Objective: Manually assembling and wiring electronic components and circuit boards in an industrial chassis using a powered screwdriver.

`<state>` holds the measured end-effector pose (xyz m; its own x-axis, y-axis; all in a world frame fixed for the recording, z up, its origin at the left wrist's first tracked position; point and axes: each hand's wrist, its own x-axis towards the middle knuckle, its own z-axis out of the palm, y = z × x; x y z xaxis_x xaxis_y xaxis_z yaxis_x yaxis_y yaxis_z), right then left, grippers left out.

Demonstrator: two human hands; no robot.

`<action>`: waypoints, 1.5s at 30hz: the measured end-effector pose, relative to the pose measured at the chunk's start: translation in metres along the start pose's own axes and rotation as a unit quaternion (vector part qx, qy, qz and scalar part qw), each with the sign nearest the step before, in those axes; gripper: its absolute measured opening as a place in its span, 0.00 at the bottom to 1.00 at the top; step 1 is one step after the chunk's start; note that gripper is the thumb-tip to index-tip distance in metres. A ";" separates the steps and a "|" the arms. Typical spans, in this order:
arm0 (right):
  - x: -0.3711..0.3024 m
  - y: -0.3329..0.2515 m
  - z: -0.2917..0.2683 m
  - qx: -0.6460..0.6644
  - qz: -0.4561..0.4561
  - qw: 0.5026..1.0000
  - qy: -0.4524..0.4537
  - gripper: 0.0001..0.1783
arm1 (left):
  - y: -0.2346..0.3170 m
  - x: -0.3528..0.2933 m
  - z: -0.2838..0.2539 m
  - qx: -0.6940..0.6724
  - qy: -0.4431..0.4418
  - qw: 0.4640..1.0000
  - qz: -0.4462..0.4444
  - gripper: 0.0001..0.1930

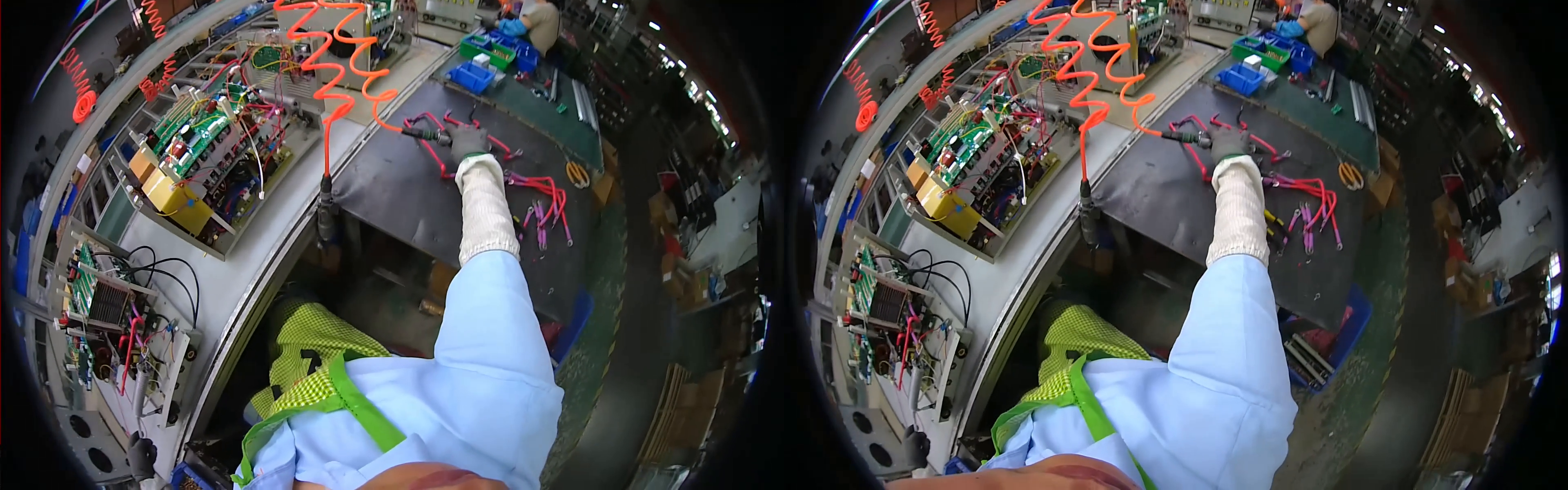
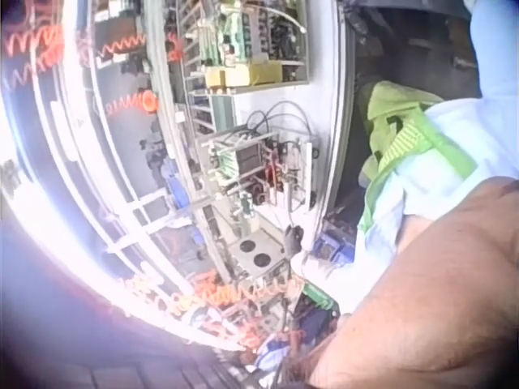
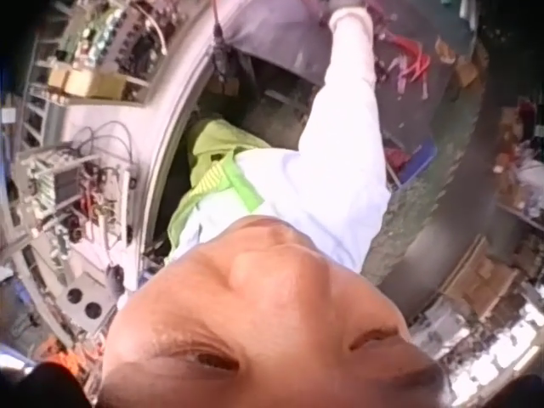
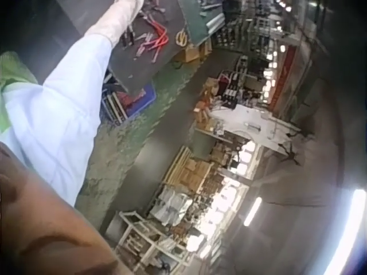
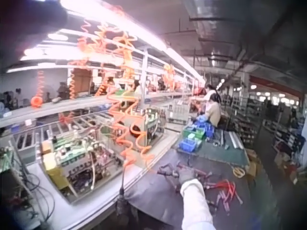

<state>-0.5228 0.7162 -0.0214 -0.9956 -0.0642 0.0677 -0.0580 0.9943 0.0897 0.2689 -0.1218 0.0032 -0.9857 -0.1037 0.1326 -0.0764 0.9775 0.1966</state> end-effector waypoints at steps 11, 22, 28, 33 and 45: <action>-0.056 0.160 0.018 0.016 0.314 0.945 0.094 0.23 | -0.019 -0.008 0.034 0.224 -0.112 0.958 -0.141 0.03; -0.111 0.227 0.041 0.007 0.345 0.933 0.103 0.16 | -0.005 -0.030 0.078 -0.397 0.135 0.718 -0.555 0.14; -0.089 0.164 -0.086 0.247 0.027 0.772 0.585 0.15 | 0.137 0.002 0.043 -0.361 0.222 0.746 -0.513 0.17; -0.152 -0.089 -0.063 0.045 -0.213 0.738 0.638 0.12 | 0.183 0.019 0.099 -0.095 0.385 0.804 -0.443 0.15; -0.240 -0.465 0.015 0.180 -0.760 0.616 0.099 0.14 | 0.319 -0.079 0.085 0.070 0.403 0.709 -0.575 0.14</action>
<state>-0.2583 0.2701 -0.0945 0.2556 -0.9188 0.3007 -0.9610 -0.2753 -0.0244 0.3091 0.2142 -0.0273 0.1420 -0.8623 0.4861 -0.8293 0.1645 0.5340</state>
